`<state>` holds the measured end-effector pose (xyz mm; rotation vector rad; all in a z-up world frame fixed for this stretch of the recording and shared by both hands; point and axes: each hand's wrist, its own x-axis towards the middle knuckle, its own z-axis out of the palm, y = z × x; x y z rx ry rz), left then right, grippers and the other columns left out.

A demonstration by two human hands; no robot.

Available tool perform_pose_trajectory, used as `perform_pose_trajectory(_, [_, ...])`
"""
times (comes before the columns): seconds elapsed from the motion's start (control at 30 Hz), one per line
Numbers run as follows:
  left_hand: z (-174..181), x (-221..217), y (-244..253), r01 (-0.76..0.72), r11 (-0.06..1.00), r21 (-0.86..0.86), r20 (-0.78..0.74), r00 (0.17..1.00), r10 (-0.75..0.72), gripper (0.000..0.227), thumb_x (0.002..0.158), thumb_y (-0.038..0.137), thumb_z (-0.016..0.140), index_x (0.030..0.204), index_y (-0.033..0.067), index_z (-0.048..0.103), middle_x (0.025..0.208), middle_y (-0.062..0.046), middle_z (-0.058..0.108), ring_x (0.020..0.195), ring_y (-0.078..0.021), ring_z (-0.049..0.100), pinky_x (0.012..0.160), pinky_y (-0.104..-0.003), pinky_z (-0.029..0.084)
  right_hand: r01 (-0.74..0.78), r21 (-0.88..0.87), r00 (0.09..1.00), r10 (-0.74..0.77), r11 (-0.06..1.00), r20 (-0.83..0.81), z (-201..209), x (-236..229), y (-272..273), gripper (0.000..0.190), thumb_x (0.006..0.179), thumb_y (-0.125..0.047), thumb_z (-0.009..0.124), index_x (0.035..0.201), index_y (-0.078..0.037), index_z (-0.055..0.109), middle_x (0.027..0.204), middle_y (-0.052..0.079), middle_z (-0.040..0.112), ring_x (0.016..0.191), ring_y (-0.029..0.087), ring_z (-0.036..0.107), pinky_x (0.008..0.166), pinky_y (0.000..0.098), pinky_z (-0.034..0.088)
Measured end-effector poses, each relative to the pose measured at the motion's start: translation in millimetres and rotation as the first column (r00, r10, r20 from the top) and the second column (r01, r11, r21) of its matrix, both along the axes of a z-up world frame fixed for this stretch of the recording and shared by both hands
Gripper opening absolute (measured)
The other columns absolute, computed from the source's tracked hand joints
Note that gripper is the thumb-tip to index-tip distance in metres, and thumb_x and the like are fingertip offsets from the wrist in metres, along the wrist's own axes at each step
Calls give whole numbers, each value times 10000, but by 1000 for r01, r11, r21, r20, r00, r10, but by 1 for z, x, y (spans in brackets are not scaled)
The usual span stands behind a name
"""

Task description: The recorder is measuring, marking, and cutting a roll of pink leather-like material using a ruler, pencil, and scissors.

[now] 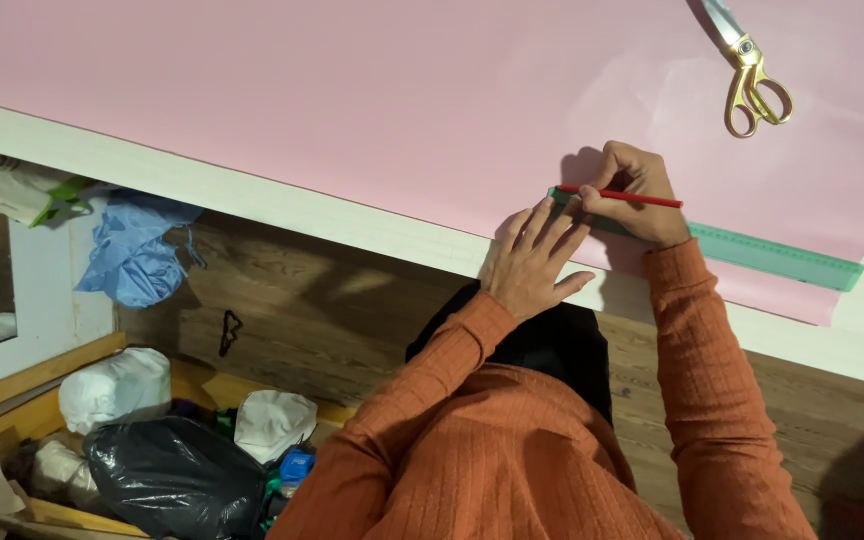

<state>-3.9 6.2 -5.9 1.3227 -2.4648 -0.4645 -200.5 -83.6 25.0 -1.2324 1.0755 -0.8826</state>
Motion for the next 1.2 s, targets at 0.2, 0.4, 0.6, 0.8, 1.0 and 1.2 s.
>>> perform_pose_trajectory(0.2, [-19, -3, 3, 5, 1000, -15, -19, 1000, -6, 733, 988, 664, 466, 1509, 152, 523, 1611, -111, 385, 1536, -332, 230, 1267, -537, 186, 13, 25, 1000, -13, 1000, -10, 8, 5, -2, 277, 902, -32, 764, 795, -75, 512, 764, -30, 551, 697, 32, 542, 627, 194, 454])
perform_pose_trajectory(0.4, [-18, -3, 2, 12, 1000, 12, -10, 1000, -12, 727, 995, 662, 476, 1520, 161, 506, 1626, -109, 357, 1549, -340, 213, 1268, -545, 180, 14, 11, 1000, -14, 1000, -10, 1, 1, 0, 286, 908, -48, 778, 805, -76, 512, 766, -33, 540, 692, 28, 501, 625, 192, 425])
perform_pose_trajectory(0.6, [-6, 1, -2, 9, 999, -46, 7, 1000, -9, 753, 1005, 671, 474, 1583, 189, 455, 1673, -84, 306, 1558, -318, 210, 1278, -523, 173, 141, -97, 984, -129, 985, 119, -32, -17, -2, 281, 935, 30, 719, 789, -80, 505, 745, -22, 503, 657, 42, 440, 604, 197, 376])
perform_pose_trajectory(0.8, [-12, 3, 2, -28, 996, -83, 9, 1000, 29, 785, 1002, 715, 480, 1593, 204, 410, 1692, -54, 271, 1576, -291, 188, 1294, -539, 173, 470, 137, 742, -475, 872, 473, -1, -46, -2, 306, 970, 87, 595, 814, -115, 425, 740, -22, 429, 475, 42, 307, 387, 184, 266])
perform_pose_trajectory(1.0, [-21, 1, 1, -71, 993, -91, -30, 997, 69, 826, 958, 745, 507, 1561, 183, 454, 1665, -99, 314, 1554, -302, 215, 1275, -569, 173, 441, 250, 704, -505, 862, 499, 6, -80, 17, 322, 1011, 67, 577, 829, -130, 399, 695, -29, 411, 421, 33, 277, 376, 180, 259])
perform_pose_trajectory(1.2, [-12, 2, 0, -123, 981, -149, -50, 992, 117, 830, 939, 760, 524, 1529, 177, 486, 1591, -112, 398, 1527, -306, 247, 1260, -592, 184, 434, 267, 722, -510, 860, 468, 1, -87, 23, 304, 1001, 64, 578, 829, -127, 417, 704, -33, 432, 428, 23, 302, 346, 157, 255])
